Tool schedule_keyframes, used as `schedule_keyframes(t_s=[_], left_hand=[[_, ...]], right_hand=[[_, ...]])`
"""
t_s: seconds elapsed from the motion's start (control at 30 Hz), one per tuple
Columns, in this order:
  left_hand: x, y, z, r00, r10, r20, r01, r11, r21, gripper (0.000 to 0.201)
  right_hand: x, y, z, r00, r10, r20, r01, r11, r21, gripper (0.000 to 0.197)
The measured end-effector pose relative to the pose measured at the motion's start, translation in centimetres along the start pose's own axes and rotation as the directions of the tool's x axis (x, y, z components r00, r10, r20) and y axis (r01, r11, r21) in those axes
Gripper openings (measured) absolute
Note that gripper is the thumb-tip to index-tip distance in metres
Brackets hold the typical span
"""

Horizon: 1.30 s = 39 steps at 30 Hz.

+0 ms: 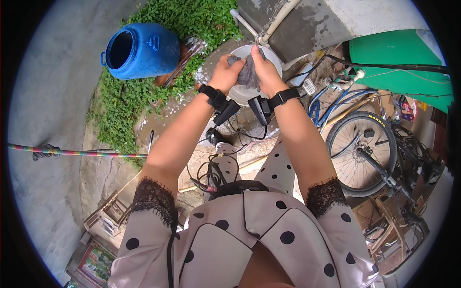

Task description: The person washes a rag by hand using soapy water from a bucket, pours out the bucket, and rinses the rag under running water from a faucet.

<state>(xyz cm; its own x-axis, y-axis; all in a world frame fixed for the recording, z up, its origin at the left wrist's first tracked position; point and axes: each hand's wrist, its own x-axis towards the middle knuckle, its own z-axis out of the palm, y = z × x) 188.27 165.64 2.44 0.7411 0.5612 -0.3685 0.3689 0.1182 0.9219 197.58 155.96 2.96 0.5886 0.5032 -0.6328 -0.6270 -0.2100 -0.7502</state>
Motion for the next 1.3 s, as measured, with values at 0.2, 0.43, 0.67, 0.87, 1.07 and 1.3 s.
schedule_keyframes(t_s=[0.2,0.43,0.67,0.87,1.07,1.3], left_hand=[[0.9,1.8,-3.6,0.911,-0.401,0.094,0.367,0.687,-0.627,0.028],[-0.8,3.2,-1.6,0.937,-0.341,0.073,0.341,0.848,-0.405,0.054],[-0.4,3.3,-1.4,0.985,0.091,0.144,-0.119,0.972,0.204,0.064],[-0.8,3.8,-1.9,0.987,0.132,0.090,-0.154,0.934,0.321,0.043],[-0.6,5.3,-2.4,0.993,-0.017,0.113,0.030,0.993,-0.117,0.026],[-1.7,5.4,0.0,0.888,-0.351,0.298,0.459,0.622,-0.634,0.027]], right_hand=[[0.0,-3.5,-2.1,0.999,-0.031,0.020,0.032,0.998,-0.059,0.060],[0.3,-5.0,-1.7,0.998,-0.063,0.022,0.062,0.997,0.037,0.087],[-1.9,-5.9,-0.7,0.986,-0.013,0.166,-0.027,0.971,0.237,0.071],[-2.3,-6.0,-1.3,0.950,-0.015,0.312,-0.095,0.937,0.336,0.054],[-1.7,-5.0,-2.2,0.987,-0.023,0.157,-0.039,0.925,0.378,0.037],[-3.3,-4.0,-0.7,0.960,-0.280,0.022,0.260,0.915,0.308,0.033]])
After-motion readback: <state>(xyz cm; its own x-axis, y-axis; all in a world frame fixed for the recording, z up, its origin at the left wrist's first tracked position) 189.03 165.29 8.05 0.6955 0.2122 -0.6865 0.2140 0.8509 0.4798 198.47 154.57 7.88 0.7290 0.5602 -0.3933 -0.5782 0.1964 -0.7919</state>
